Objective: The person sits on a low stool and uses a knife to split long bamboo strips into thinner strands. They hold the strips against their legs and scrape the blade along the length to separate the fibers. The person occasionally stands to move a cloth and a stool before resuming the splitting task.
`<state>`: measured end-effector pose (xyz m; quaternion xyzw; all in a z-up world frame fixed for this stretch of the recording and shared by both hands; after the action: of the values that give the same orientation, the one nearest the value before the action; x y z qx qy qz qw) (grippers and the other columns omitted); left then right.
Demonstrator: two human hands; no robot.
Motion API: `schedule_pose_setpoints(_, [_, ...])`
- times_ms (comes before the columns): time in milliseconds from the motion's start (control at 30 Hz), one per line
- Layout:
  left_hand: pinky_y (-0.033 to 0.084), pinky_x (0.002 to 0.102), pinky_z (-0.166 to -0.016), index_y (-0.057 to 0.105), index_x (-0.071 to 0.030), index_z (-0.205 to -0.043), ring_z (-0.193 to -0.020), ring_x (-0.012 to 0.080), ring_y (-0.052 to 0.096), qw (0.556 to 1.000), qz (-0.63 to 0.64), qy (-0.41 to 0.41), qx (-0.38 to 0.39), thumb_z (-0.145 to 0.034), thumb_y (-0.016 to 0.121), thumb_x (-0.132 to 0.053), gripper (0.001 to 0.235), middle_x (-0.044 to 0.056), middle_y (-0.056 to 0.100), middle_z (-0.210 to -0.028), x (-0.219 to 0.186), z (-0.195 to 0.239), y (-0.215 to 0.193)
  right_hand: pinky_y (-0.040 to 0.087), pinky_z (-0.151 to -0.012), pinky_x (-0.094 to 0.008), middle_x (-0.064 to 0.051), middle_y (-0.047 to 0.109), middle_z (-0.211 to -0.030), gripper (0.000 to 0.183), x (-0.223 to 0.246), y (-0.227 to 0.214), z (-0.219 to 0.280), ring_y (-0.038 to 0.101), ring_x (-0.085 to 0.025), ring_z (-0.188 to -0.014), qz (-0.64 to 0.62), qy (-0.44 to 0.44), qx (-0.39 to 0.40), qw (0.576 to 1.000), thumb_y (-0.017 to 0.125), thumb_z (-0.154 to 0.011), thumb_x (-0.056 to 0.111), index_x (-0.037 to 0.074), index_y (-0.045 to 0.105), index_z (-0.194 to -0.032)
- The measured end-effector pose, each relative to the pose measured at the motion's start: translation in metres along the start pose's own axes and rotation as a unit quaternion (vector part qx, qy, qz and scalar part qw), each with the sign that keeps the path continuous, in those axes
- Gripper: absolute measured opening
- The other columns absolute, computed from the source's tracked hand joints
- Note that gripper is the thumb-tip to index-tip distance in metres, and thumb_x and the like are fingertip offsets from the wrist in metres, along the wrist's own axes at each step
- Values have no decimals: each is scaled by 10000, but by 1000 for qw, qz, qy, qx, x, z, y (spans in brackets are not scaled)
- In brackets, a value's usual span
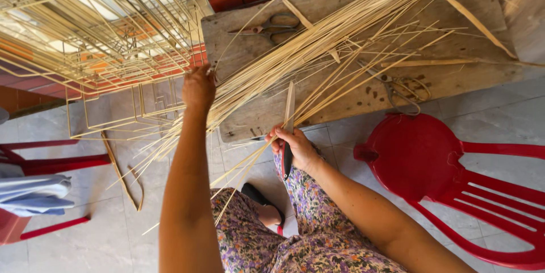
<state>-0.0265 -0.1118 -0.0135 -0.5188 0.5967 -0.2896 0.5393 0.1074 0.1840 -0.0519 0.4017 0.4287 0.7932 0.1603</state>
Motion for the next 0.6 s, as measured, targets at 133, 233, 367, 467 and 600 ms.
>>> schedule_pose_setpoints(133, [529, 504, -887, 779, -164, -1029, -1119, 393, 642, 995, -91, -34, 11, -921, 716, -329, 207, 101, 765, -1010, -5, -10, 47, 483, -613, -291, -152, 699, -975, 189, 6, 1, -2, 588, -146, -694, -8, -4, 13, 1000, 712, -960, 246, 67, 660, -984])
schedule_pose_setpoints(233, [554, 448, -789, 798, -181, -1019, -953, 340, 701, 995, -48, -86, -10, -1003, 692, -355, 204, 131, 762, -935, -17, -14, 37, 489, -612, -294, -157, 702, -970, 193, 11, 1, -4, 583, -146, -676, -3, -10, 12, 1000, 720, -949, 248, 67, 665, -985])
schedule_pose_setpoints(367, [558, 283, -655, 756, -105, -1172, -737, 124, 701, 921, 384, -54, -34, -1024, 692, -291, 246, 59, 761, -883, -21, -31, -24, 485, -606, -285, -169, 705, -966, 191, 11, 0, -3, 591, -150, -678, -13, 6, 6, 1000, 735, -938, 233, 58, 667, -974])
schedule_pose_setpoints(467, [467, 214, -645, 787, -75, -1224, -698, 62, 572, 868, 495, -2, -44, -1122, 691, -237, 215, 9, 696, -831, -36, -31, -93, 490, -603, -288, -170, 707, -956, 185, 10, 1, -2, 585, -146, -669, -17, -3, 11, 1000, 739, -935, 223, 56, 670, -972])
schedule_pose_setpoints(600, [357, 198, -564, 776, -70, -1148, -693, 54, 524, 806, 586, 11, -82, -1106, 711, -152, 112, 14, 668, -838, -61, -16, -179, 499, -617, -289, -154, 703, -957, 187, 5, 0, -1, 589, -146, -675, -21, 2, 11, 1000, 737, -944, 228, 57, 671, -979])
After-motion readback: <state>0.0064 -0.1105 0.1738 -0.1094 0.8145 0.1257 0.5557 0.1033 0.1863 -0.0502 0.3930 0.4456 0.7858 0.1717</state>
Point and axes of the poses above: each hand's wrist, its own z-axis away from the middle knuckle, its own y-axis out of the palm, x = y × z, the point moved 1 cm from there along -z, towards the middle knuckle
